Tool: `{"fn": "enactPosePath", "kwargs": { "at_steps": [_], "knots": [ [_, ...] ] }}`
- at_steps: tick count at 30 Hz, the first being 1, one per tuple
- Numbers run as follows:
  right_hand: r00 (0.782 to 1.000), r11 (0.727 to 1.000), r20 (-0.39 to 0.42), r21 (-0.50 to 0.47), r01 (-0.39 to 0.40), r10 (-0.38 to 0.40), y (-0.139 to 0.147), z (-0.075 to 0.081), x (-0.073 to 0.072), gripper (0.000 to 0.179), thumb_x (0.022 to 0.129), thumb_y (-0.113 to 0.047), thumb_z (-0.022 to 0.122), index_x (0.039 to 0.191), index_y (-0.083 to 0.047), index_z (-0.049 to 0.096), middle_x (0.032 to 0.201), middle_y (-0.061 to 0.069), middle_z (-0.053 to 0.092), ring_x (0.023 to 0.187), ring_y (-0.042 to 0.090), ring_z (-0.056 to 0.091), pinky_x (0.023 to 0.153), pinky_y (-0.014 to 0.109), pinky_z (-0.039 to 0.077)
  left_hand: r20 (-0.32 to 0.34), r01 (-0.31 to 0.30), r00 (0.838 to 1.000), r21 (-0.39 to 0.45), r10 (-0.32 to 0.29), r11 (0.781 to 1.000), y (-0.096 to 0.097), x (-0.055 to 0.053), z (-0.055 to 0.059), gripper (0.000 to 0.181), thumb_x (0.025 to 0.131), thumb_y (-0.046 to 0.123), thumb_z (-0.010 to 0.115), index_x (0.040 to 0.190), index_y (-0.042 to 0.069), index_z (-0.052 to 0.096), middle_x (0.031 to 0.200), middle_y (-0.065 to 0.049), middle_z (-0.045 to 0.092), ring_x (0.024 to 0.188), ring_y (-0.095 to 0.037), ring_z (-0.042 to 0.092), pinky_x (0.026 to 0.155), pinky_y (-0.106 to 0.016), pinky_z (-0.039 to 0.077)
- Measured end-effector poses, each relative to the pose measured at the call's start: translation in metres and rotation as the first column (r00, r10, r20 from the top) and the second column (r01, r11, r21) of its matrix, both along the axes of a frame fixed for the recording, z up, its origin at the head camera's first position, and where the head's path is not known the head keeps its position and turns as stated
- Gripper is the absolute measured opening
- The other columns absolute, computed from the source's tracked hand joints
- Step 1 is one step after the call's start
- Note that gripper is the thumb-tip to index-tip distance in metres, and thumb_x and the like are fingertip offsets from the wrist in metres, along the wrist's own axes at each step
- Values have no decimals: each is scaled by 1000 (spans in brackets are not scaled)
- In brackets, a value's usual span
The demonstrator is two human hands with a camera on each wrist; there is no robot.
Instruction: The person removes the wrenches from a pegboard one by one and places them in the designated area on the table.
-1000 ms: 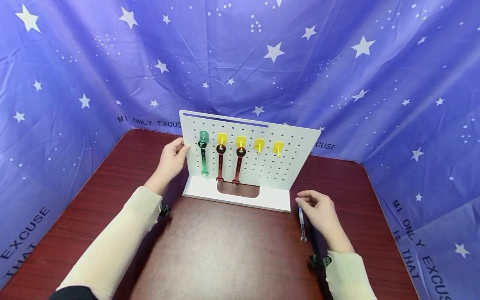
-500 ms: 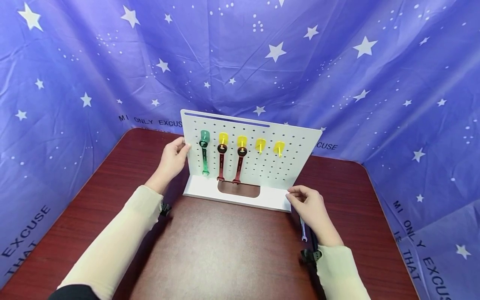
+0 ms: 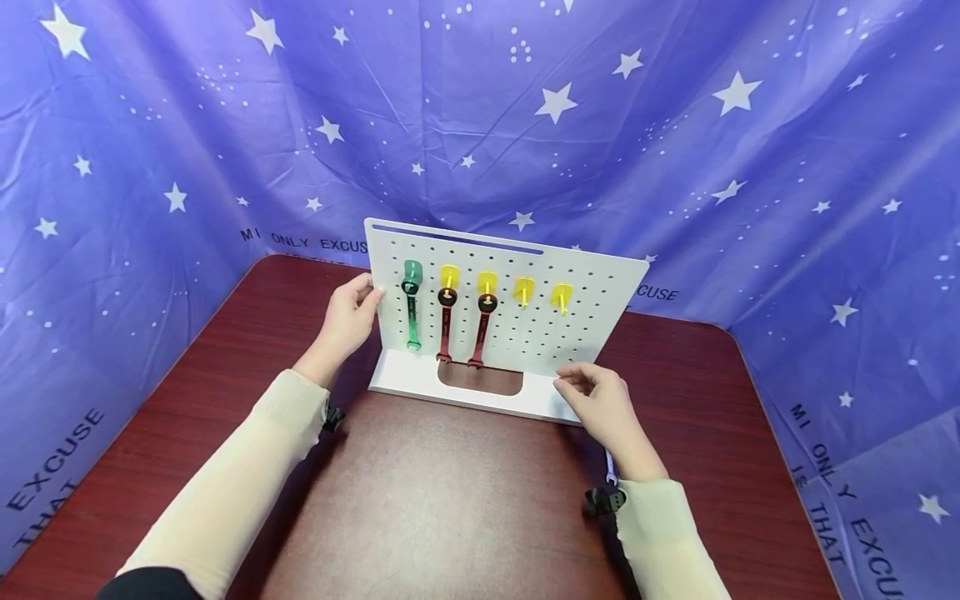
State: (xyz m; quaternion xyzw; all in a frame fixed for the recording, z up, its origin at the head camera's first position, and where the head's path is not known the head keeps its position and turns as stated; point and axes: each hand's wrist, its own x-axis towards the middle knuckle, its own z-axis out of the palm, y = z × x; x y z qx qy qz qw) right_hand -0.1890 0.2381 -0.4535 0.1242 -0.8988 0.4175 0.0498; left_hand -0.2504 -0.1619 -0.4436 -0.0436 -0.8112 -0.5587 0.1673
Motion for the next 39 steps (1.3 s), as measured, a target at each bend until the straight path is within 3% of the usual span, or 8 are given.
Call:
{"fn": "enactPosePath", "kwargs": {
  "at_steps": [21,28,39],
  "knots": [
    [998,998,-8,-10,-69,69,-35,19,-20,16,94,-10,75,107,0,75,90,5,73,79,21,66,69,27,50,5,4,1000,-10,-4,1000,2,0,1,17,106,9,56,115,0,67,111,-18,72,91,-27,67,76,-42,54],
    [992,992,-5,-31,-125,125,-50,25,-23,17,94,-10,74,107,1,74,93,6,74,80,21,66,69,28,51,-6,-11,1000,-9,11,1000,-1,0,2,17,105,8,56,114,0,67,110,-18,72,90,-27,67,75,-43,53],
    [992,990,-10,-55,-129,128,-65,29,-28,17,94,-9,75,108,1,74,96,7,74,83,22,67,71,27,52,-2,-8,1000,-16,8,1000,0,0,2,17,105,8,56,116,0,67,111,-17,72,91,-27,68,75,-42,54]
  ]
}}
